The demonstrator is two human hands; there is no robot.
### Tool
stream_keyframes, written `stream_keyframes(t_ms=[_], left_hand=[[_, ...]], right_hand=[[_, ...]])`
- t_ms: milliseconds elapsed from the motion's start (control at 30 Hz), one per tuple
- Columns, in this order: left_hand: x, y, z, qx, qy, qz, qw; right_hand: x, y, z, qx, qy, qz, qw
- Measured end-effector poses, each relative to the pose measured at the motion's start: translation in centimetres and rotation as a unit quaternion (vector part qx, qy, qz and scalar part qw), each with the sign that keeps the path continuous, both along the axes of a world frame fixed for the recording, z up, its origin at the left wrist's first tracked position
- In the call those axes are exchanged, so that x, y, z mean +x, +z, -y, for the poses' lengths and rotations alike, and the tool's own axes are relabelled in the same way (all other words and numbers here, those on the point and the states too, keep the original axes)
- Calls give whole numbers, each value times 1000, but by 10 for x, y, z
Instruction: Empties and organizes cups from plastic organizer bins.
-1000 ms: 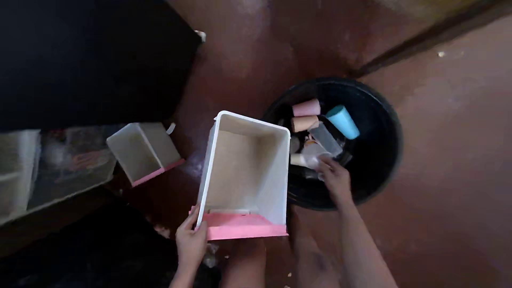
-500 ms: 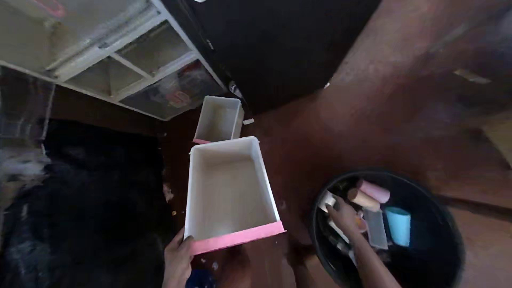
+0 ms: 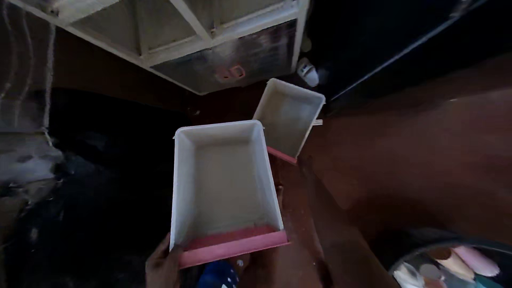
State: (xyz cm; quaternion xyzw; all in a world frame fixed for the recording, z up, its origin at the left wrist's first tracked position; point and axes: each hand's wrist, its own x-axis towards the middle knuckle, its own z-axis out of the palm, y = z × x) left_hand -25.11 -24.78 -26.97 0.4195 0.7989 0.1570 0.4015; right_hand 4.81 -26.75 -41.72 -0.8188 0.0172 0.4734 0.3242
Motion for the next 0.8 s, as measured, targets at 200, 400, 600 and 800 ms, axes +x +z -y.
stream_keyframes(t_ms=[200,400,600,800], left_hand=[[-23,-12,-23,1,39,-12,999],[-32,-8,-16,-30,56,-1,998],[-14,9,5,-33,7,46,998],[24,20,62,-15,-38,87,995]], right_hand=[[27,-166,0,-86,38,-46,995],[27,-167,4,-156,109,41,981],[19,-126,76,-163,163,24,973],[40,-96,217,-193,144,2,971]])
